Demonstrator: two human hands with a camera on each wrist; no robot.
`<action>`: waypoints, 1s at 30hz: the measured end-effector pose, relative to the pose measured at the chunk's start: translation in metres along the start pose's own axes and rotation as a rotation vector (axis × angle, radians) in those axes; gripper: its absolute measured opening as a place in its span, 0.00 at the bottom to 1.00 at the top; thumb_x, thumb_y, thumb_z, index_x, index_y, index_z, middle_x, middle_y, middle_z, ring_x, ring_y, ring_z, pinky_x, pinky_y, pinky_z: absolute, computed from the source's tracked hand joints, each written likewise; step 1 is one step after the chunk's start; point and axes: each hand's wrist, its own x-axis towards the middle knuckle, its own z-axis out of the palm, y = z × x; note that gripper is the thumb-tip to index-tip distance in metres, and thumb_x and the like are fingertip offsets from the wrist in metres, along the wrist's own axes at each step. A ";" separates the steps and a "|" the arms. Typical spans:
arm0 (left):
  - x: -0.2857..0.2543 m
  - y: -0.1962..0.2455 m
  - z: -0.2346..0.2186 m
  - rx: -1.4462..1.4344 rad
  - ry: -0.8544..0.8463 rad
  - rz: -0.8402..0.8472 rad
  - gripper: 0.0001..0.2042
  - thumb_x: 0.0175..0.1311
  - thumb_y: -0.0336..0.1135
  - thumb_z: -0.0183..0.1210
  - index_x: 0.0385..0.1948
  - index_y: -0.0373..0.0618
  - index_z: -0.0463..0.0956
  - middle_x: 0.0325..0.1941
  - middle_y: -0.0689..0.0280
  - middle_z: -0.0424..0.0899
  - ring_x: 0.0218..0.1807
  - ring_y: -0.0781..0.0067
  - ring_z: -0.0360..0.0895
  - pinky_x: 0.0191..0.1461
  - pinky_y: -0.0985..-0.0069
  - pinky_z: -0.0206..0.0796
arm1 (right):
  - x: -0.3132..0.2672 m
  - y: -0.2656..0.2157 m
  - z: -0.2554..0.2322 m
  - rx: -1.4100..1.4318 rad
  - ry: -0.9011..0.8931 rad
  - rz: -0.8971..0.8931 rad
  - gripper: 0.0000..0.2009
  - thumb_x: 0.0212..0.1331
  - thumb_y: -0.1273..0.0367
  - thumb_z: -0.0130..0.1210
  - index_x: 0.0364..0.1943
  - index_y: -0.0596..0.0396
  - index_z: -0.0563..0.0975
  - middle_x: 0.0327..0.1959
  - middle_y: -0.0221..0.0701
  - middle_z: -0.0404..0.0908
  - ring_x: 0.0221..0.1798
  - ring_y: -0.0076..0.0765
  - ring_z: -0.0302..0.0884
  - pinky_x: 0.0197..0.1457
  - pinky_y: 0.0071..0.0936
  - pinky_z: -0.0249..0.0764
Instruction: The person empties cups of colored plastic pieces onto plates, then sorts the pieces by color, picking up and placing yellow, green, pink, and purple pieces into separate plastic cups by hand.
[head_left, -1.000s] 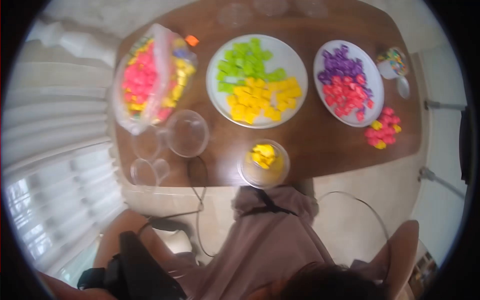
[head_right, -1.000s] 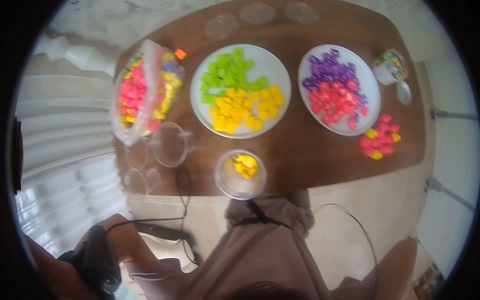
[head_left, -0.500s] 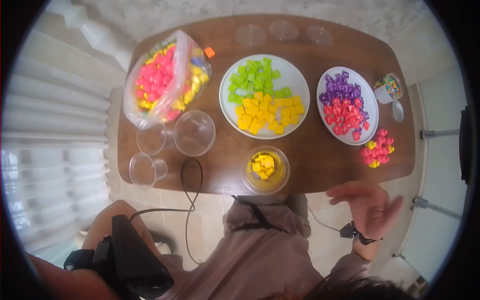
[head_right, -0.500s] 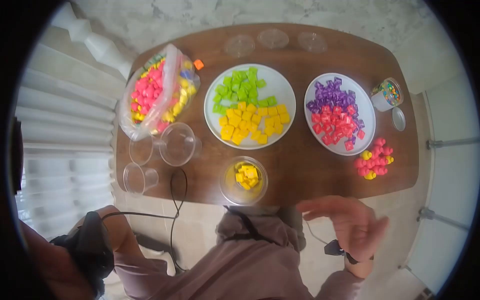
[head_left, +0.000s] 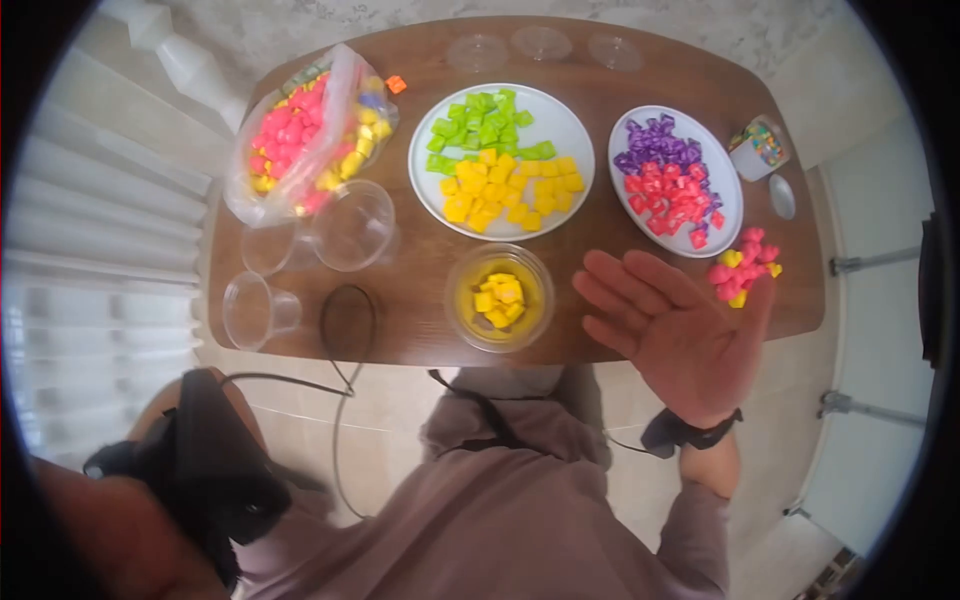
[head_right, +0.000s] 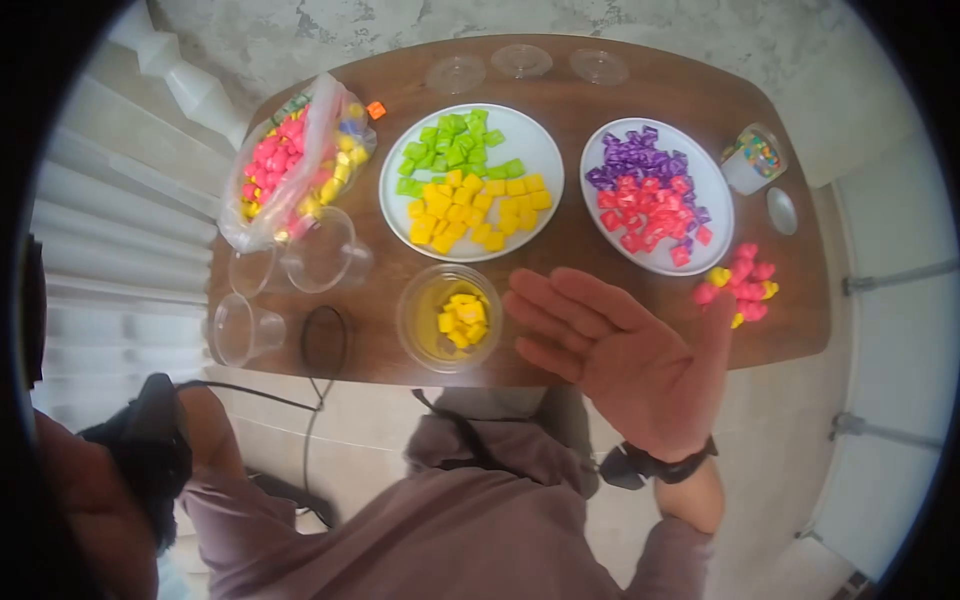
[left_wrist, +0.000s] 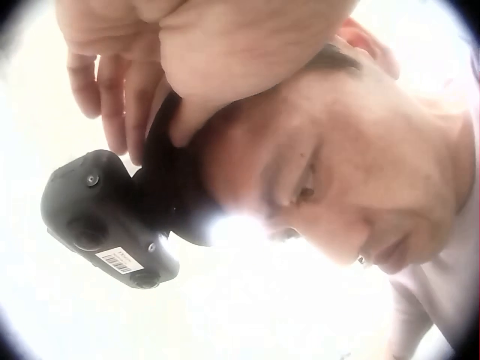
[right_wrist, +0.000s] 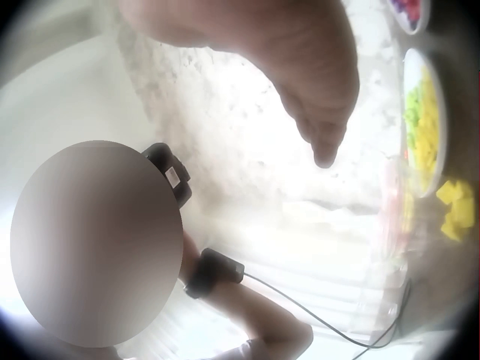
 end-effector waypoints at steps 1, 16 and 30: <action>-0.007 0.007 0.001 0.005 0.020 -0.017 0.30 0.68 0.54 0.61 0.63 0.37 0.74 0.69 0.40 0.71 0.72 0.33 0.66 0.72 0.43 0.60 | 0.001 -0.002 0.000 -0.015 0.006 0.020 0.56 0.66 0.26 0.22 0.77 0.66 0.56 0.80 0.60 0.50 0.83 0.67 0.45 0.82 0.60 0.48; -0.029 0.048 0.014 -0.019 0.083 -0.104 0.29 0.70 0.54 0.59 0.62 0.37 0.75 0.69 0.39 0.71 0.72 0.31 0.66 0.72 0.42 0.60 | 0.022 -0.008 0.009 0.044 -0.034 -0.103 0.54 0.65 0.26 0.23 0.80 0.59 0.51 0.83 0.52 0.44 0.86 0.58 0.38 0.85 0.54 0.41; -0.168 0.070 0.076 -0.379 -0.221 -1.095 0.03 0.67 0.19 0.61 0.38 0.35 0.83 0.45 0.55 0.86 0.44 0.72 0.81 0.50 0.76 0.72 | 0.025 -0.023 0.016 0.091 0.035 -0.181 0.53 0.66 0.26 0.24 0.80 0.59 0.49 0.84 0.51 0.40 0.86 0.60 0.33 0.84 0.59 0.40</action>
